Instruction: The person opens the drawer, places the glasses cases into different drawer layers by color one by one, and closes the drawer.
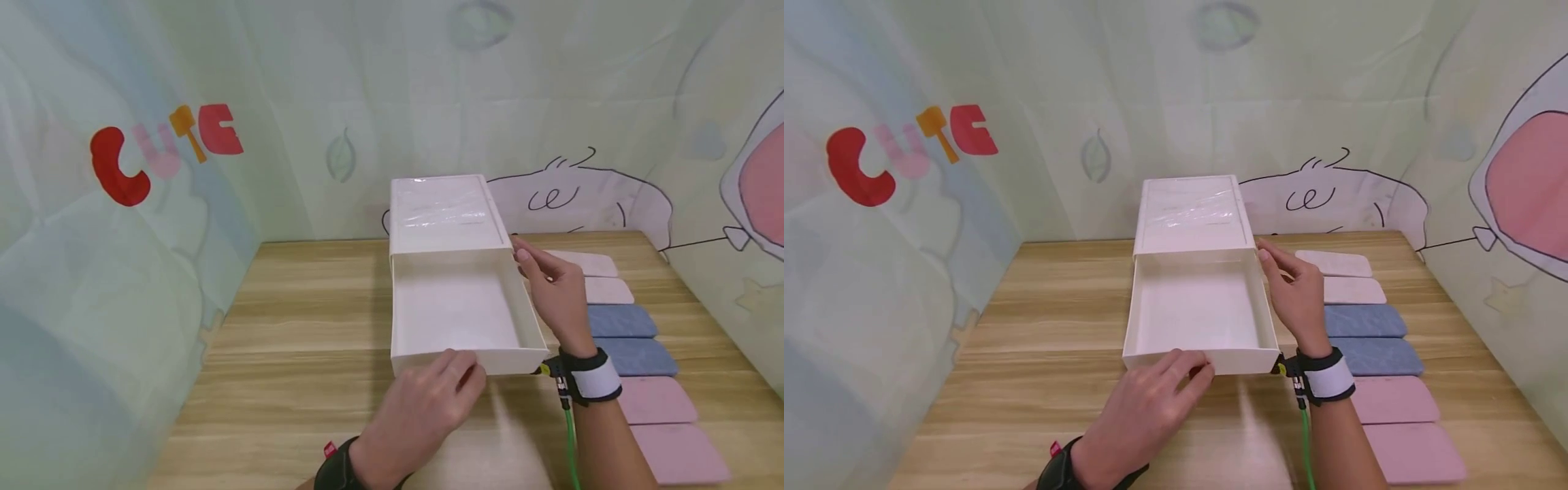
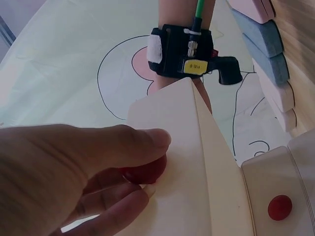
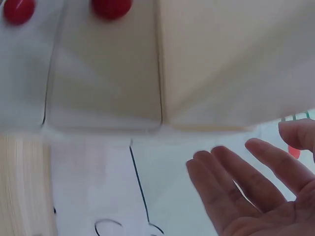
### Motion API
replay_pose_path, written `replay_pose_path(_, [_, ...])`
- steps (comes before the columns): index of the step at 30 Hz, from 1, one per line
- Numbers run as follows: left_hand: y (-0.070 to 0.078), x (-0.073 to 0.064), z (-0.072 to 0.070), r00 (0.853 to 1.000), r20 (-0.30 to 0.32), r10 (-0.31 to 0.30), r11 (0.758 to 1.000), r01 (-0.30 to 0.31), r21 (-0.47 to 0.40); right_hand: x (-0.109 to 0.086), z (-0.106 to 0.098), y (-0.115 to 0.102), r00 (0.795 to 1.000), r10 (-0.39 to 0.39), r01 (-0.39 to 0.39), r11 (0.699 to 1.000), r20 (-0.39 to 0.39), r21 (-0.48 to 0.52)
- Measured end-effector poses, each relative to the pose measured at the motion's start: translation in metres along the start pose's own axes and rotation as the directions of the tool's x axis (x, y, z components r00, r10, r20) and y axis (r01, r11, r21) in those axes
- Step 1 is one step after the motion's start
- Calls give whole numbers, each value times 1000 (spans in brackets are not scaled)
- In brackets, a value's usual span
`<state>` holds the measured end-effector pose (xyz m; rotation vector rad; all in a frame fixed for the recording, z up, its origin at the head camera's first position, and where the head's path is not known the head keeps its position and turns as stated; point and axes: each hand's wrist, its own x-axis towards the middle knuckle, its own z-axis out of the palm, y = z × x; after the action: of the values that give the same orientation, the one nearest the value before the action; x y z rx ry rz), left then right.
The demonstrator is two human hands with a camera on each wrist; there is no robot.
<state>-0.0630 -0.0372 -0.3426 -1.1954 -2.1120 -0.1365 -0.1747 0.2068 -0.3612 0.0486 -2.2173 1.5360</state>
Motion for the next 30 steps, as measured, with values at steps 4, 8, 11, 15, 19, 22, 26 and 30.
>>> replay_pose_path(4, [1, -1, 0, 999, 27, -18, 1000, 18, -17, -10, -10, 1, 999, -22, 25, 994, 38, -106])
replay_pose_path(8, [1, 0, 0, 1000, 26, -16, 1000, 17, -5, -21, -17, 6, 995, -31, 51, 977, 99, -206])
replay_pose_path(11, [1, 1, 1, 1000, 24, -14, 1000, 14, 3, -32, -22, 9, 989, -36, 73, 962, 143, -263])
replay_pose_path(15, [2, 1, 2, 1000, 28, -14, 1000, 14, 1, -49, -30, 11, 984, -34, 88, 947, 176, -309])
replay_pose_path(19, [2, -1, 2, 1000, 28, -12, 1000, 12, 8, -63, -45, 15, 977, -59, 135, 915, 205, -380])
replay_pose_path(22, [3, -1, 2, 1000, 23, -8, 1000, 8, 9, -72, -60, 20, 971, -80, 171, 892, 226, -419])
replay_pose_path(26, [3, -1, 3, 1000, 10, 1, 1000, -1, 9, -85, -84, 25, 967, -56, 171, 863, 248, -475])
replay_pose_path(30, [3, -1, 2, 1000, 8, -3, 1000, 3, 10, -100, -104, 31, 970, 5, 135, 824, 245, -550])
